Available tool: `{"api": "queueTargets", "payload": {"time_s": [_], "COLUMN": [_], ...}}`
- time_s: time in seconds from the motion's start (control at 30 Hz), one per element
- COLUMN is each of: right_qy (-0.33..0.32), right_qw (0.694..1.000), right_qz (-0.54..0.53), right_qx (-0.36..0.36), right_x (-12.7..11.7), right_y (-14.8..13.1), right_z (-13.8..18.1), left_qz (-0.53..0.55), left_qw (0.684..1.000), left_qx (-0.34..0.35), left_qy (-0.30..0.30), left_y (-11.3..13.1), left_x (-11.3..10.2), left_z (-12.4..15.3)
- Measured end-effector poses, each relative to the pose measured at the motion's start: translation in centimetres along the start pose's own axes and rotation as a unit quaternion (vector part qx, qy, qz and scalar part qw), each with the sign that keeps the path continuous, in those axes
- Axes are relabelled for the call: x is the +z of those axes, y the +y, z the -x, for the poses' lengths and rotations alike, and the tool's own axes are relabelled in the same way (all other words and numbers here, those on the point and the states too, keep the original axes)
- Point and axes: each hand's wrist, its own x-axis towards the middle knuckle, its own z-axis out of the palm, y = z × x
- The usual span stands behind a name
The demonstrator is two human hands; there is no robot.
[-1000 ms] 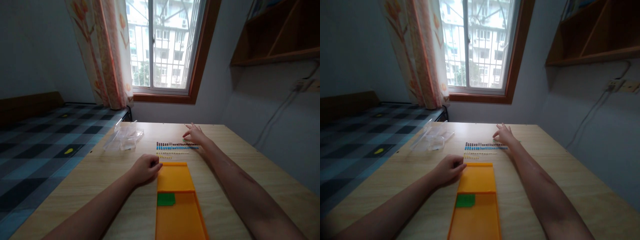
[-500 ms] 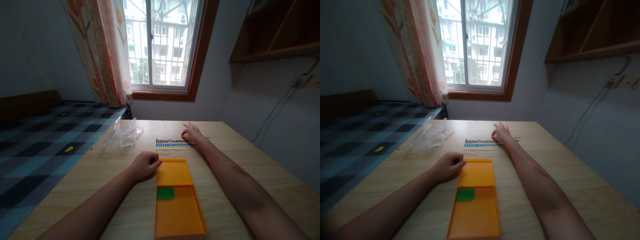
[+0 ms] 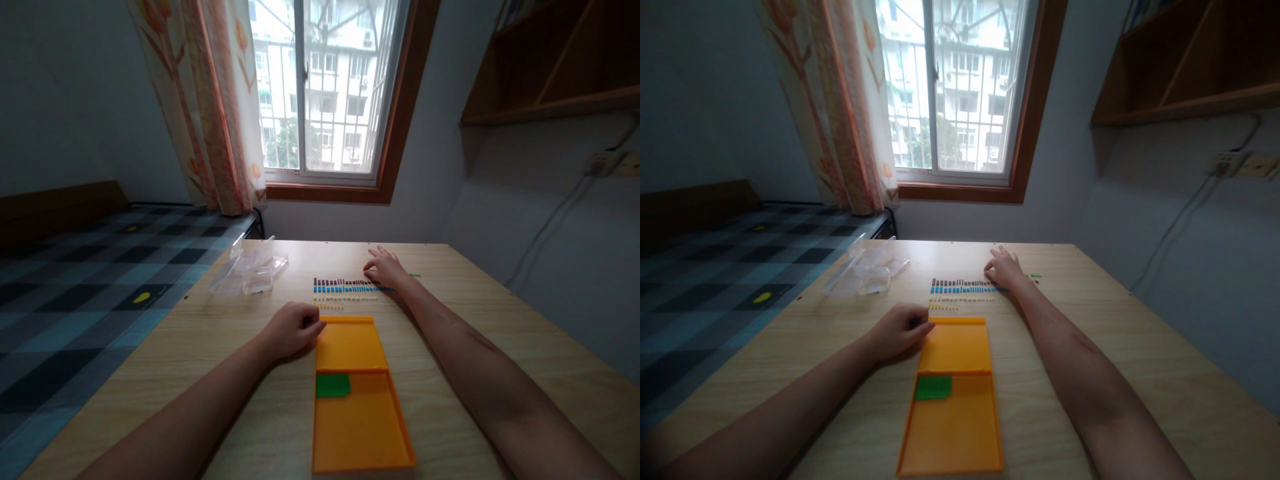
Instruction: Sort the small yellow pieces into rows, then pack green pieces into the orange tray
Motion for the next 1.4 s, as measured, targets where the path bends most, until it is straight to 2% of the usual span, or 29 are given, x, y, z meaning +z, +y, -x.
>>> {"api": "queueTargets", "payload": {"time_s": [0.37,0.47,0.6,0.73,0.87,0.97,1.07,1.23,1.4], "right_qy": [0.022,0.041,0.084,0.158,0.121,0.058,0.032,0.035,-0.004], "right_qw": [1.000,0.999,0.996,0.980,0.967,0.961,0.950,0.950,0.959], "right_qz": [-0.007,-0.011,-0.022,-0.061,-0.075,-0.079,-0.085,-0.076,-0.037], "right_qx": [0.002,-0.004,-0.023,-0.104,-0.210,-0.260,-0.300,-0.302,-0.282], "right_x": [-0.1,-1.1,-4.2,-8.0,-10.0,-9.5,-7.7,-5.4,-5.1], "right_y": [-0.5,-0.9,-1.9,-4.1,-7.3,-9.6,-10.9,-11.2,-11.2], "right_z": [0.3,0.2,0.8,4.3,11.5,17.2,20.9,22.2,22.0], "left_qz": [-0.005,-0.006,-0.015,-0.033,-0.054,-0.072,-0.088,-0.090,-0.091], "left_qw": [1.000,1.000,1.000,0.999,0.998,0.997,0.996,0.995,0.995], "left_qx": [0.005,0.004,0.006,0.014,0.015,0.021,0.023,0.027,0.029], "left_qy": [-0.007,-0.005,-0.007,-0.009,-0.013,-0.016,-0.015,-0.016,-0.022], "left_y": [0.1,-0.1,-0.2,0.0,0.4,0.5,0.5,0.4,0.5], "left_x": [0.0,0.0,0.0,0.1,0.1,0.1,0.2,0.3,0.2], "left_z": [-0.1,-0.1,-0.2,-0.3,-0.3,-0.4,-0.4,-0.4,-0.4]}}
